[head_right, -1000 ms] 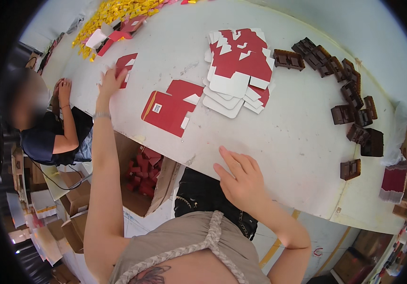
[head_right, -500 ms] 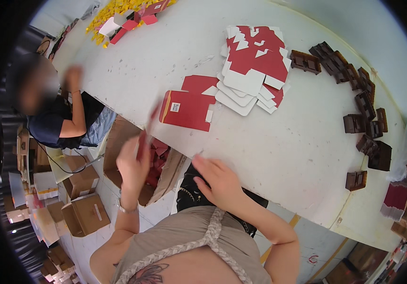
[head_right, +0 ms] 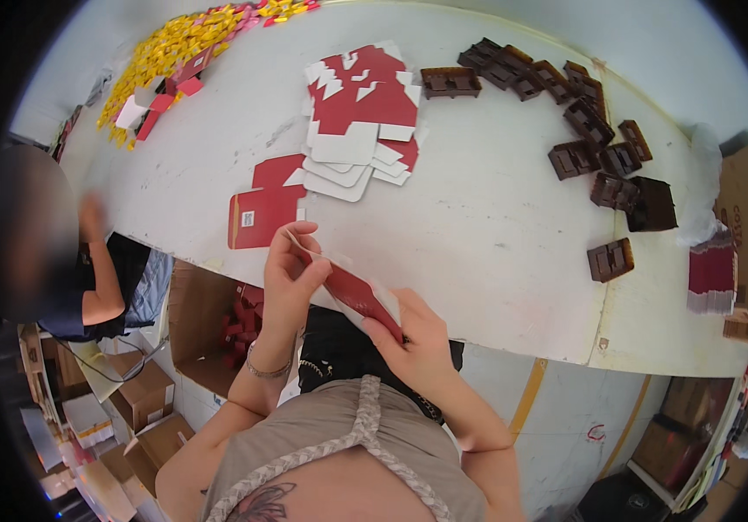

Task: The person folds red and white paper inserts into small brown cardboard boxes at a white table. The person repeatedly picks up a paper insert, folds it, places it into a box, and sets the box aside. A second person is visible across the table performing a similar task.

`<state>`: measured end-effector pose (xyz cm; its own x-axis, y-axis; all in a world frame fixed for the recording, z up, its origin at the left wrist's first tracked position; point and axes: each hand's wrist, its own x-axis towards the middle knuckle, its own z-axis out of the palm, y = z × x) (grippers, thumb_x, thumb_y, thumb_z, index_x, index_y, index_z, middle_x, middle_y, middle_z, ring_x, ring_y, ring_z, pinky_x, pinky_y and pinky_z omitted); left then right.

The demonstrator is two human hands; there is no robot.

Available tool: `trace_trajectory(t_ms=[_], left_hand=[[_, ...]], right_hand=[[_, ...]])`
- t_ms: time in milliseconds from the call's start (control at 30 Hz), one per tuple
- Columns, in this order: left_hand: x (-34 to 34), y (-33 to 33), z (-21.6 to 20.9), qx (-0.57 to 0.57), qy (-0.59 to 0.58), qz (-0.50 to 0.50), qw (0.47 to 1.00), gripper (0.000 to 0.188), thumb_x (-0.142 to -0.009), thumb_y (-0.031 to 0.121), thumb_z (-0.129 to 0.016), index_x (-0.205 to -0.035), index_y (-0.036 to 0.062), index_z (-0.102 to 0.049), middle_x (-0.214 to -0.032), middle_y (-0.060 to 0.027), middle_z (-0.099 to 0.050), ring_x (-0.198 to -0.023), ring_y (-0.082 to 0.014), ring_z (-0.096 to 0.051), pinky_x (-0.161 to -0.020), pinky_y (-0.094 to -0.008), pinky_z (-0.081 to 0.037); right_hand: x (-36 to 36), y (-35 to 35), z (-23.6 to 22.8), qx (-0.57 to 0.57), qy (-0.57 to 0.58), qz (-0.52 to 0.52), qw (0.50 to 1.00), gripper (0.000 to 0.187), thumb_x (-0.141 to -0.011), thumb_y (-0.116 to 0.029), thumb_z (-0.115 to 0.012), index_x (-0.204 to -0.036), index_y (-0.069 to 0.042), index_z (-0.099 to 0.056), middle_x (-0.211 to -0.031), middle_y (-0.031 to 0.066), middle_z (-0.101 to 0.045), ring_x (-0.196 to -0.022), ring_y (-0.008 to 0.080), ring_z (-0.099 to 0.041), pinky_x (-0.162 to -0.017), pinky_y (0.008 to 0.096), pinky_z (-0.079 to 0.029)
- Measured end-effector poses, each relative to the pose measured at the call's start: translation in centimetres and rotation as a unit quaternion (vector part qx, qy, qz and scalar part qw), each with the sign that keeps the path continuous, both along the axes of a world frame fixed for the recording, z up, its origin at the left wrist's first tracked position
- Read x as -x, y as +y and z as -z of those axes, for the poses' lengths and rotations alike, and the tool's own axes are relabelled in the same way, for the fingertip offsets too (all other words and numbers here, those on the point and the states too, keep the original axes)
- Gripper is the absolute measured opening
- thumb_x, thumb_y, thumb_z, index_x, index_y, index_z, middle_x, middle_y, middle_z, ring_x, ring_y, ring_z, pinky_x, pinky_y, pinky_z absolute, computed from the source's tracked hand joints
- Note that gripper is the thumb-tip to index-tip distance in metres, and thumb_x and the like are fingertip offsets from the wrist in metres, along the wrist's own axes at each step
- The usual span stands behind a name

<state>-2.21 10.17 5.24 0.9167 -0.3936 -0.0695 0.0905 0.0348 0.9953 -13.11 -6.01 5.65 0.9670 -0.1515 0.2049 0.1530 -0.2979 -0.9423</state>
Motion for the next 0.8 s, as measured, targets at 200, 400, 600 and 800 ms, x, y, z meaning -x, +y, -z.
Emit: trace_trajectory(t_ms=[200, 400, 600, 800], left_hand=[[2.4, -2.0, -2.4, 0.139, 0.021, 0.113, 0.984, 0.067, -0.087, 0.035, -0.041, -0.141, -0.0042, -0.032, -0.124, -0.014, -0.052, -0.113, -0.02, -0.05, -0.099, -0.0319, -0.036], [4.6, -2.3, -0.6, 0.209, 0.027, -0.025, 0.977, 0.07, -0.09, 0.046, -0.051, -0.133, -0.0086, -0.043, -0.08, -0.0055, -0.054, -0.087, -0.0176, -0.057, -0.091, -0.0447, -0.051], [3.9, -0.3, 1.8, 0.34, 0.12, 0.183, 0.915, 0.05, -0.087, 0.033, -0.064, -0.118, -0.0047, -0.054, -0.061, 0.0009, -0.05, -0.077, -0.0121, -0.055, -0.084, -0.035, -0.052], [5.5, 1.2, -0.3, 0.17, 0.343, 0.175, 0.907, 0.031, -0.089, 0.008, -0.058, -0.118, 0.0, -0.052, -0.076, 0.0005, -0.056, -0.079, -0.0092, -0.054, -0.075, -0.023, -0.046]], right_hand=[[0.4, -1.6, -2.5, -0.28, 0.097, 0.006, 0.955, 0.072, -0.073, -0.007, -0.077, -0.131, -0.001, -0.034, -0.124, 0.0112, -0.051, -0.115, 0.0159, -0.049, -0.097, 0.034, -0.041], [1.7, -1.1, -0.3, -0.365, 0.058, -0.046, 0.928, 0.047, -0.075, -0.008, -0.074, -0.112, -0.008, -0.046, -0.122, 0.0103, -0.044, -0.113, 0.019, -0.045, -0.099, 0.034, -0.034], [2.9, -0.9, 3.2, -0.387, -0.051, -0.104, 0.915, 0.033, -0.079, -0.022, -0.076, -0.078, -0.009, -0.046, -0.113, 0.0096, -0.047, -0.106, 0.0224, -0.049, -0.092, 0.0345, -0.038], [4.8, -0.2, 1.6, -0.609, 0.193, -0.031, 0.768, 0.036, -0.091, -0.028, -0.063, -0.064, -0.007, -0.048, -0.116, 0.0111, -0.049, -0.098, 0.016, -0.053, -0.086, 0.0313, -0.045]])
